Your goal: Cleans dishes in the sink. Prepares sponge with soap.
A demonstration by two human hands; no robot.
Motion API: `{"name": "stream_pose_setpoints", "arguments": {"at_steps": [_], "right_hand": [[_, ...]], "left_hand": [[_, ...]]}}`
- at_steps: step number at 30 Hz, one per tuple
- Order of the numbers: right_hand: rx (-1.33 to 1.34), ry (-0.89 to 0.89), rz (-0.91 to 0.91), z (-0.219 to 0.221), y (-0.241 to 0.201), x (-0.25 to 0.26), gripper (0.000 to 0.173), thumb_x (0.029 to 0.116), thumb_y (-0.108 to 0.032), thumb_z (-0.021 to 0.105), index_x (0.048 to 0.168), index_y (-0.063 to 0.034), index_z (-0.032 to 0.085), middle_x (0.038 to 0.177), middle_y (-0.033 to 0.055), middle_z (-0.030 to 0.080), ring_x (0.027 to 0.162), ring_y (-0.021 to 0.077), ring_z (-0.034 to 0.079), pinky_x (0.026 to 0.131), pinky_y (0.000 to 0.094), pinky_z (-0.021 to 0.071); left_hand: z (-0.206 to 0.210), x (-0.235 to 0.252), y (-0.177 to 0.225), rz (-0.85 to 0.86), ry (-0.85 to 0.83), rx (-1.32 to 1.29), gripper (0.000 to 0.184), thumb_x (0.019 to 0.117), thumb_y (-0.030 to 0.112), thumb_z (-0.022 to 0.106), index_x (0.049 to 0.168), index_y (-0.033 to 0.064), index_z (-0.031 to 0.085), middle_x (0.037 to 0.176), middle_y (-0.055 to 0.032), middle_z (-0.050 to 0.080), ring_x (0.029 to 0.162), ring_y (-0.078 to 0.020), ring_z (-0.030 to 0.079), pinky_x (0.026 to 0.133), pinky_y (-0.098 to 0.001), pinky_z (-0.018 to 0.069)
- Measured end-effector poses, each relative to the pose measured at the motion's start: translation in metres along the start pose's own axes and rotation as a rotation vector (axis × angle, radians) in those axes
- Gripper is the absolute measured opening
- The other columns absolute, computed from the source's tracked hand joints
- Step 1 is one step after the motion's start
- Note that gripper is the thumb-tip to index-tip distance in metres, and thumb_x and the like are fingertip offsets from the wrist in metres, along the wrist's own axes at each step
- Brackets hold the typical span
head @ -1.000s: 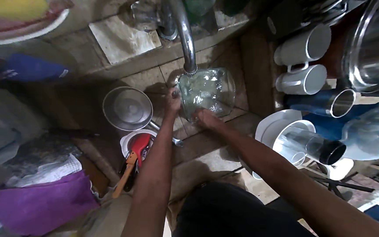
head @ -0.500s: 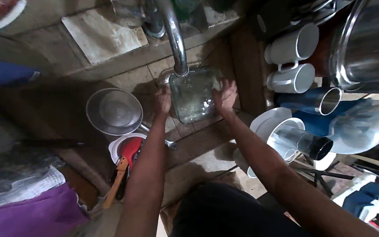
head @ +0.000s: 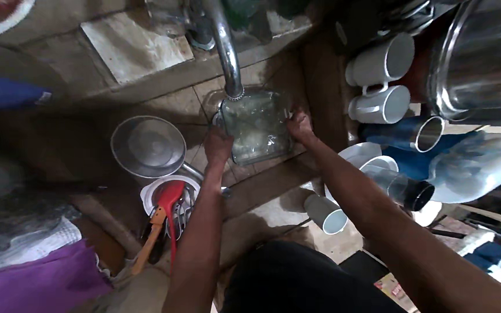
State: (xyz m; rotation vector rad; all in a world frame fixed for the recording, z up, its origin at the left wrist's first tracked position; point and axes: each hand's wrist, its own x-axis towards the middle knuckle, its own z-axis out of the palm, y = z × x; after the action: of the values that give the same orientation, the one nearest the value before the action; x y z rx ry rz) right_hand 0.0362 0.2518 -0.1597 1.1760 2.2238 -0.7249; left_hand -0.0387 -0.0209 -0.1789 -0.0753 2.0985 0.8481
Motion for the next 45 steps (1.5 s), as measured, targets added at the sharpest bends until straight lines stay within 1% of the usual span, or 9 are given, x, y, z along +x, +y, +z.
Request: {"name": "stream_pose_setpoints", "arguments": {"at_steps": [7, 15, 18, 23, 26, 31, 36, 39, 45], "right_hand": [[0.117, -0.132, -0.021, 0.01, 0.011, -0.004, 0.059, 0.0942, -0.019, 0.069, 0.148, -0.0129, 0.046, 0.122, 0.0228, 0.067, 0.107, 0.0409, 0.068, 0.088, 0.0623, 0.0553], [0.213, -0.12, -0.067, -0.012, 0.02, -0.011, 0.055, 0.096, -0.027, 0.067, 0.146, -0.0088, 0.05, 0.134, 0.0211, 0.062, 0.12, 0.0361, 0.062, 0.099, 0.0586, 0.0523], [0.365, -0.099, -0.135, -0.015, 0.023, -0.006, 0.053, 0.0947, -0.027, 0.073, 0.14, -0.007, 0.055, 0.13, 0.0151, 0.065, 0.118, 0.0255, 0.065, 0.101, 0.0473, 0.0548], [0.603, -0.098, -0.177, -0.041, 0.001, -0.039, 0.053, 0.0981, -0.008, 0.065, 0.146, -0.0056, 0.041, 0.128, 0.0131, 0.06, 0.105, 0.0187, 0.065, 0.085, 0.0374, 0.0594], [0.275, -0.082, -0.215, -0.048, 0.005, -0.04, 0.059, 0.1003, -0.018, 0.065, 0.153, -0.0038, 0.043, 0.146, 0.0149, 0.057, 0.131, 0.0199, 0.057, 0.11, 0.0351, 0.0464], [-0.255, -0.127, -0.506, -0.061, -0.008, -0.076, 0.042, 0.1034, -0.013, 0.057, 0.141, 0.0048, 0.056, 0.147, 0.0279, 0.053, 0.142, 0.041, 0.045, 0.119, 0.0488, 0.0333], [-0.178, -0.119, -0.636, -0.065, -0.019, -0.108, 0.041, 0.0977, -0.018, 0.066, 0.132, 0.0027, 0.062, 0.134, 0.0232, 0.062, 0.129, 0.0308, 0.056, 0.111, 0.0412, 0.0419], [-0.202, -0.094, -0.729, -0.056, -0.015, -0.096, 0.048, 0.0929, -0.025, 0.074, 0.13, 0.0036, 0.065, 0.133, 0.0263, 0.063, 0.129, 0.0384, 0.057, 0.113, 0.0517, 0.0398], [0.176, -0.074, -0.479, -0.045, -0.018, -0.116, 0.033, 0.0968, -0.012, 0.067, 0.126, 0.0025, 0.063, 0.119, 0.0144, 0.067, 0.106, 0.0135, 0.063, 0.096, 0.0286, 0.0514]], "left_hand": [[-0.02, -0.046, 0.014, 0.054, 0.018, -0.044, 0.043, 0.0878, 0.02, 0.076, 0.121, -0.0027, 0.061, 0.104, -0.0238, 0.066, 0.095, -0.0392, 0.067, 0.084, -0.0617, 0.0554], [0.008, -0.116, 0.049, 0.519, 0.251, -0.026, 0.018, 0.0881, 0.016, 0.069, 0.08, 0.002, 0.059, 0.069, -0.0108, 0.059, 0.062, -0.0261, 0.06, 0.059, -0.0468, 0.0515], [0.018, -0.13, 0.052, 0.703, 0.367, 0.059, 0.014, 0.0902, 0.013, 0.066, 0.082, 0.0014, 0.063, 0.072, -0.0126, 0.064, 0.062, -0.0282, 0.064, 0.057, -0.0469, 0.0521], [0.027, -0.155, 0.067, 0.929, 0.486, 0.17, 0.012, 0.092, 0.012, 0.065, 0.083, 0.0037, 0.067, 0.077, -0.0129, 0.069, 0.064, -0.0305, 0.069, 0.051, -0.0468, 0.0519], [0.029, -0.176, 0.082, 0.987, 0.466, 0.203, 0.007, 0.0917, 0.011, 0.067, 0.087, 0.0072, 0.069, 0.076, -0.0105, 0.068, 0.065, -0.0288, 0.069, 0.051, -0.0456, 0.0523], [0.034, -0.201, 0.099, 1.024, 0.442, 0.297, 0.01, 0.0961, 0.01, 0.061, 0.091, 0.0112, 0.069, 0.078, -0.0086, 0.068, 0.066, -0.0278, 0.069, 0.051, -0.0428, 0.0534], [0.034, -0.218, 0.101, 1.03, 0.447, 0.321, 0.011, 0.0956, 0.008, 0.061, 0.094, 0.0122, 0.071, 0.078, -0.0083, 0.068, 0.065, -0.0276, 0.069, 0.052, -0.0425, 0.0537], [0.033, -0.224, 0.1, 1.046, 0.491, 0.312, 0.012, 0.0963, 0.008, 0.06, 0.092, 0.0113, 0.071, 0.075, -0.0084, 0.066, 0.063, -0.0268, 0.067, 0.05, -0.0412, 0.0521], [0.032, -0.243, 0.101, 1.046, 0.478, 0.357, 0.013, 0.0949, 0.005, 0.06, 0.096, 0.0113, 0.072, 0.08, -0.0093, 0.068, 0.066, -0.0277, 0.069, 0.052, -0.0416, 0.054]]}}
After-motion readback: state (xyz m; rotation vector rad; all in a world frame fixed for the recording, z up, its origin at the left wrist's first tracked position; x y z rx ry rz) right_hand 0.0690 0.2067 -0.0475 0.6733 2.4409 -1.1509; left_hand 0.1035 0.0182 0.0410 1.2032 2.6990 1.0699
